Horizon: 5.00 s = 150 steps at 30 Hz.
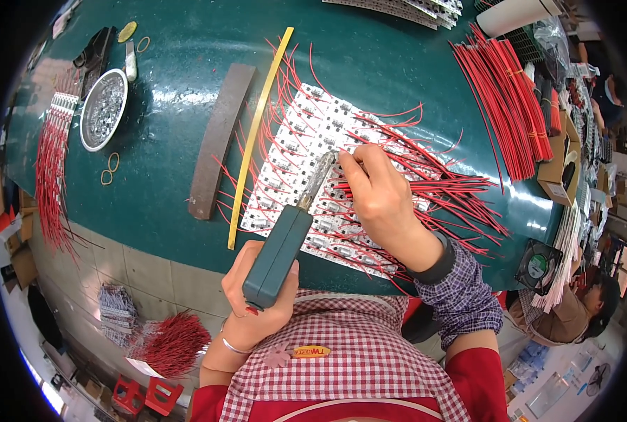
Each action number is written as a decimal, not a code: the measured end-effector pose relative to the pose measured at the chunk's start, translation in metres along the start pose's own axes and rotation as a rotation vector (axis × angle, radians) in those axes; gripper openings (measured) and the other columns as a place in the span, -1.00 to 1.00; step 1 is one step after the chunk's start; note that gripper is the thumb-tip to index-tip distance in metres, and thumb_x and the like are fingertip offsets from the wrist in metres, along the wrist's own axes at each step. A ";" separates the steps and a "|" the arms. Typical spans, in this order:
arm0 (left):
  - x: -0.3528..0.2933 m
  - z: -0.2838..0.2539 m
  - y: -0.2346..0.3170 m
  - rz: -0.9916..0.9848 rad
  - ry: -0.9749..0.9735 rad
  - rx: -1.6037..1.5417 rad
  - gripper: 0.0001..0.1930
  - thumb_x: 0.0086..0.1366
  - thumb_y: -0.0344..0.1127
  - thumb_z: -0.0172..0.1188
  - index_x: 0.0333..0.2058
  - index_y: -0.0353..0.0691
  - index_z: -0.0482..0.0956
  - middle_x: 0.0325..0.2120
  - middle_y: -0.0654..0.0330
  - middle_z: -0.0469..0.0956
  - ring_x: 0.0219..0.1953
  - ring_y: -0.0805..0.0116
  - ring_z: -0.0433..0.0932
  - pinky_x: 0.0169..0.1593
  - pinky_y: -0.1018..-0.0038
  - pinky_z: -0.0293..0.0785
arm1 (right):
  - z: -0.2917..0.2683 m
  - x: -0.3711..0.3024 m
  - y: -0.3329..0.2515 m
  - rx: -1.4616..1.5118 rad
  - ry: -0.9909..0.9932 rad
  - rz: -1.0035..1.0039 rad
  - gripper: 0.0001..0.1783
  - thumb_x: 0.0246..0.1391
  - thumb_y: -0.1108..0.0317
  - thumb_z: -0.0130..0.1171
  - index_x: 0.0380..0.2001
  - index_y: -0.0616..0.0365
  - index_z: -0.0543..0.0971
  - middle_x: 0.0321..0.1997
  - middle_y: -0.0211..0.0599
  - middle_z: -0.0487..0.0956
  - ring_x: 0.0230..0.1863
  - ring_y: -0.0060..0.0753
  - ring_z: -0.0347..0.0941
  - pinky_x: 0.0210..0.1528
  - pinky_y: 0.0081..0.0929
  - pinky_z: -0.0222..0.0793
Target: The person solders red wires onto LED circuit boards using a soldering gun.
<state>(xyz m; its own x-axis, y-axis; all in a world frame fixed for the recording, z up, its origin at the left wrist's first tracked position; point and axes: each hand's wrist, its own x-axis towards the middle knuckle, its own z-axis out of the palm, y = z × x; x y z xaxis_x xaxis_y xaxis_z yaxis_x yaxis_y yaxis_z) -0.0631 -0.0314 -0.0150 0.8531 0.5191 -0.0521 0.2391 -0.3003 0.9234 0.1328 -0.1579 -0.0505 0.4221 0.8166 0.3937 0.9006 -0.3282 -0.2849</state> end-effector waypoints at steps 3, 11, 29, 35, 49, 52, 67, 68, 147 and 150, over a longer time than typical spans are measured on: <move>-0.011 -0.002 -0.014 0.042 0.001 0.021 -0.79 0.06 -0.60 0.32 -0.28 -0.42 0.59 -0.39 0.05 0.54 -0.46 0.18 0.53 -0.37 0.42 0.49 | -0.001 0.001 -0.001 0.008 -0.006 0.006 -0.67 -0.12 0.61 0.21 -0.19 0.48 0.55 -0.27 -0.14 0.40 -0.27 -0.21 0.49 -0.37 -0.42 0.50; -0.010 -0.005 -0.014 0.115 0.089 0.027 -0.73 0.07 -0.57 0.34 -0.19 -0.44 0.62 -0.27 -0.05 0.59 -0.36 0.08 0.61 -0.28 0.37 0.55 | 0.000 0.001 0.000 -0.016 0.005 -0.009 -0.68 -0.13 0.62 0.21 -0.21 0.46 0.54 -0.28 -0.14 0.39 -0.28 -0.22 0.48 -0.38 -0.43 0.49; -0.014 -0.010 -0.017 0.101 0.155 0.034 -0.68 0.10 -0.55 0.35 -0.14 -0.46 0.60 -0.22 -0.06 0.61 -0.31 0.11 0.64 -0.22 0.39 0.57 | -0.029 -0.013 -0.005 0.178 0.104 0.032 -0.31 -0.27 0.68 0.27 0.11 0.32 0.58 -0.26 -0.15 0.48 -0.18 -0.20 0.48 -0.20 -0.36 0.44; -0.013 -0.014 -0.018 0.103 0.157 0.011 -0.68 0.09 -0.56 0.34 -0.13 -0.47 0.59 -0.24 -0.04 0.60 -0.32 0.13 0.62 -0.23 0.40 0.55 | -0.007 -0.003 -0.008 -0.053 -0.119 0.073 -0.31 -0.15 0.64 0.14 0.19 0.53 0.42 -0.22 -0.15 0.36 -0.22 -0.20 0.32 -0.23 -0.34 0.38; -0.015 -0.017 -0.019 0.160 0.113 0.077 -0.72 0.10 -0.55 0.34 -0.17 -0.45 0.62 -0.23 -0.07 0.62 -0.32 0.09 0.65 -0.26 0.37 0.57 | -0.001 -0.008 -0.014 -0.010 0.091 0.123 -0.34 -0.42 0.72 0.20 -0.04 0.26 0.63 -0.36 -0.29 0.41 -0.42 -0.28 0.46 -0.46 -0.32 0.39; -0.017 -0.016 -0.017 0.107 0.088 0.058 -0.73 0.10 -0.55 0.34 -0.18 -0.45 0.63 -0.22 -0.07 0.63 -0.30 0.08 0.66 -0.24 0.37 0.58 | -0.006 -0.009 -0.018 0.041 0.022 0.172 -0.36 -0.43 0.72 0.20 -0.07 0.26 0.63 -0.36 -0.28 0.41 -0.42 -0.27 0.46 -0.45 -0.32 0.39; -0.017 -0.016 -0.013 0.024 0.049 -0.019 -0.74 0.10 -0.58 0.34 -0.19 -0.45 0.63 -0.21 -0.04 0.62 -0.29 0.14 0.65 -0.20 0.41 0.57 | -0.002 -0.010 -0.020 0.090 0.058 0.130 -0.44 -0.40 0.73 0.18 -0.16 0.24 0.64 -0.42 -0.28 0.44 -0.46 -0.25 0.47 -0.47 -0.32 0.38; -0.017 -0.017 -0.013 0.021 0.041 -0.017 -0.74 0.09 -0.58 0.34 -0.19 -0.45 0.62 -0.21 -0.04 0.62 -0.29 0.14 0.65 -0.21 0.42 0.57 | -0.002 -0.010 -0.018 0.080 0.071 0.119 -0.56 -0.28 0.67 0.19 -0.19 0.26 0.63 -0.43 -0.29 0.41 -0.46 -0.30 0.48 -0.51 -0.37 0.39; -0.038 -0.021 -0.012 -0.093 0.124 -0.054 -0.75 0.13 -0.52 0.34 -0.19 -0.42 0.61 -0.31 0.02 0.57 -0.40 0.17 0.58 -0.31 0.40 0.52 | 0.002 -0.012 -0.017 0.096 0.029 0.071 -0.70 -0.10 0.61 0.19 -0.20 0.38 0.57 -0.33 -0.19 0.38 -0.31 -0.20 0.48 -0.39 -0.35 0.47; -0.030 -0.022 -0.015 0.107 0.111 0.030 -0.75 0.13 -0.51 0.35 -0.19 -0.42 0.61 -0.29 0.00 0.59 -0.38 0.17 0.59 -0.28 0.40 0.53 | 0.002 -0.012 -0.016 0.135 0.043 0.089 -0.63 -0.19 0.68 0.21 -0.19 0.35 0.58 -0.30 -0.19 0.41 -0.31 -0.20 0.47 -0.39 -0.37 0.46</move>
<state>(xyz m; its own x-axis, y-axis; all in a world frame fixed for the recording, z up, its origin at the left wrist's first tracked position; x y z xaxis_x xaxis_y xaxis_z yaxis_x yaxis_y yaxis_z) -0.1025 -0.0247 -0.0192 0.8181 0.5680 0.0896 0.1653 -0.3815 0.9095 0.1130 -0.1612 -0.0524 0.5060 0.7653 0.3978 0.8388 -0.3291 -0.4337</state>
